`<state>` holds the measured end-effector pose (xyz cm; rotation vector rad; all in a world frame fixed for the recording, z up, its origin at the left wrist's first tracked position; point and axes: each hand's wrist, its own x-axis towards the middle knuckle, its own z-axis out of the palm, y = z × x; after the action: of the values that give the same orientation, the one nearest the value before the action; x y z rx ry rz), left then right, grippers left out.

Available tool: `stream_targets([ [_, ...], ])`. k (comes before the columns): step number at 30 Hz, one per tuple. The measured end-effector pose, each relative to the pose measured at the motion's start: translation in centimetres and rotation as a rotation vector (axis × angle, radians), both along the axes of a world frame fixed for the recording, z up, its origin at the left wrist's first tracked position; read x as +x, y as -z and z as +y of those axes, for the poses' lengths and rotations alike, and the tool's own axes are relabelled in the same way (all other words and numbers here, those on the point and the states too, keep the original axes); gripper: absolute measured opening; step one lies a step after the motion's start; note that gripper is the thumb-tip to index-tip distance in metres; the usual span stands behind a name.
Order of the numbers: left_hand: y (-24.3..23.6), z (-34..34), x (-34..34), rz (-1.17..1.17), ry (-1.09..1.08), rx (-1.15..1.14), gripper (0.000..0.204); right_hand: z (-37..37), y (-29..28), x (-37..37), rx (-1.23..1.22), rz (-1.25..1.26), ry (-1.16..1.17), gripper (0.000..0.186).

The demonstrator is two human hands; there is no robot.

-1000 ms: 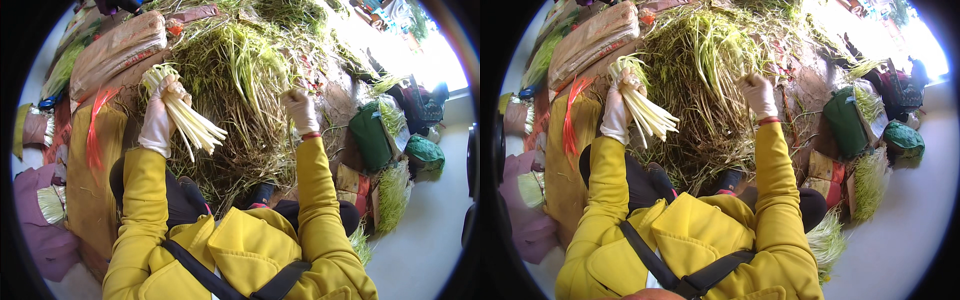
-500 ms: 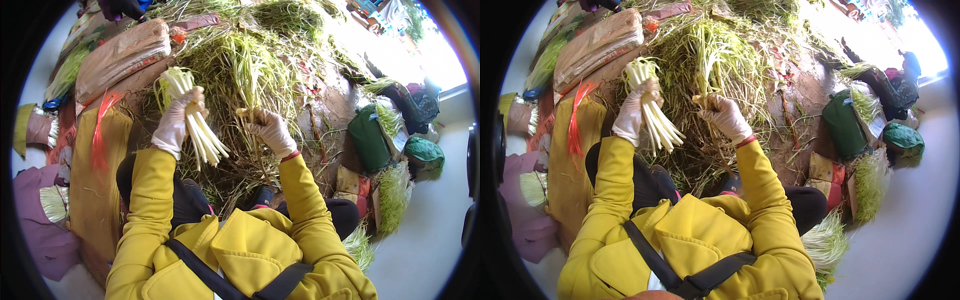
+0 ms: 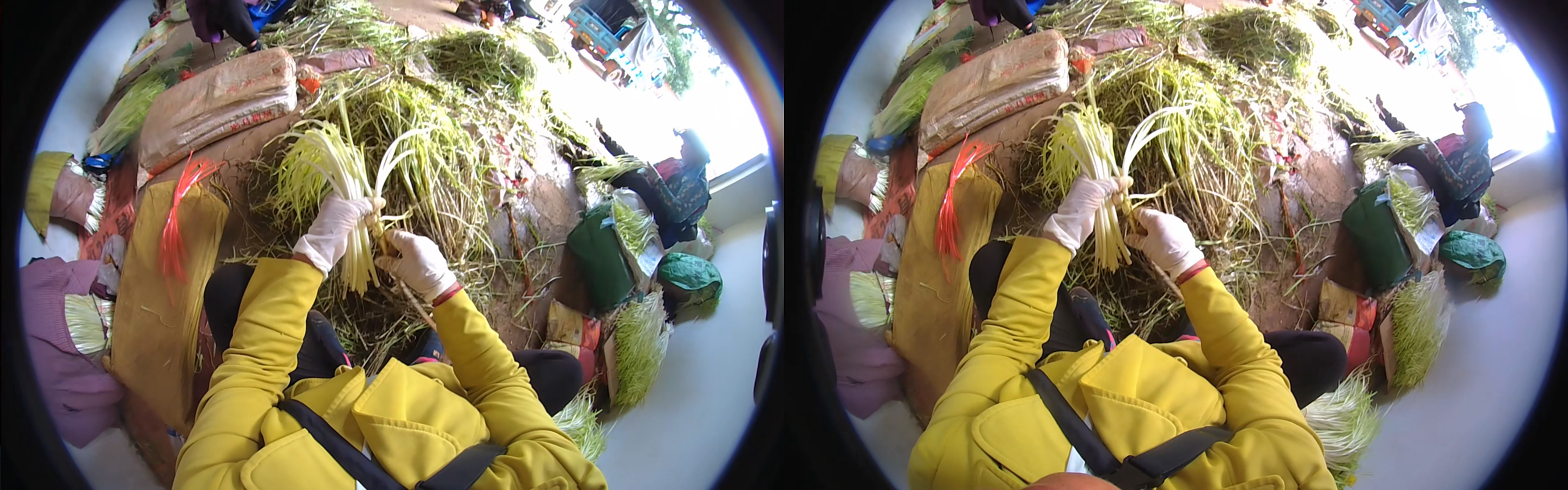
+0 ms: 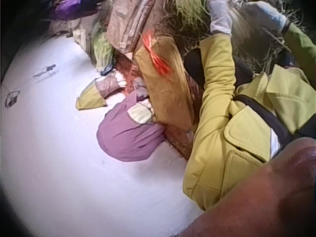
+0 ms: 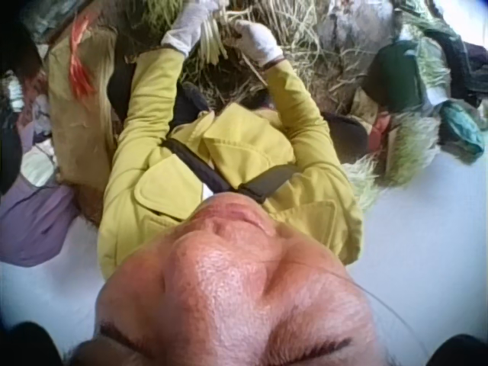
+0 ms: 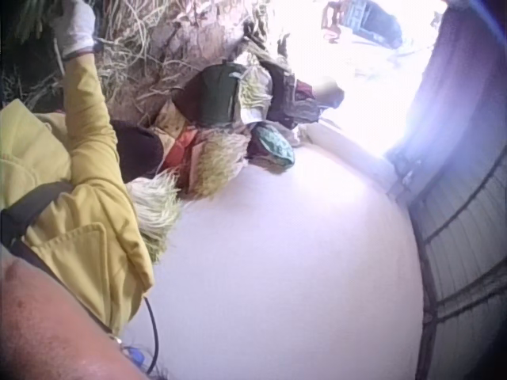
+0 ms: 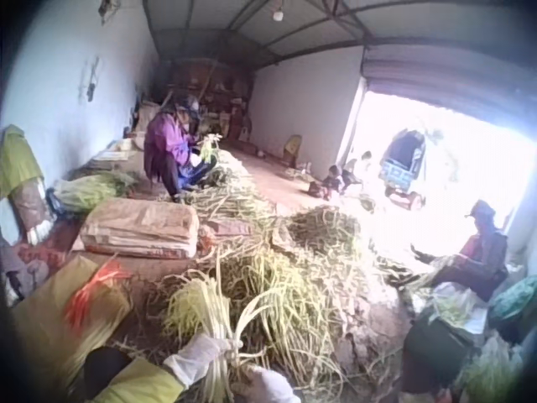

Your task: The person sits on the floor and repeatedly strips outer layers from long, pale green plant stalks by hand. They gather the cleaned stalks into a bundle and continue peeling additional stalks from a large pile.

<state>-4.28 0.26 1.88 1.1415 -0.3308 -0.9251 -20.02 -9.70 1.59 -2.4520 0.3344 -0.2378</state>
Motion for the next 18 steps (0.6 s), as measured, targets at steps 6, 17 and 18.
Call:
stream_targets([
  [6,-0.1,0.1,0.0,-0.002,0.015,0.002,0.010,-4.6,-3.4,-0.8,0.242,-0.221,0.594,0.015],
  [17,-1.2,0.8,-0.7,0.110,0.088,0.104,0.012,-2.5,-1.7,2.1,1.371,-0.733,0.419,0.014],
  [18,-1.0,1.2,-0.3,0.210,0.124,0.113,0.014,-3.5,-1.8,1.0,1.339,-0.790,0.377,0.014],
])
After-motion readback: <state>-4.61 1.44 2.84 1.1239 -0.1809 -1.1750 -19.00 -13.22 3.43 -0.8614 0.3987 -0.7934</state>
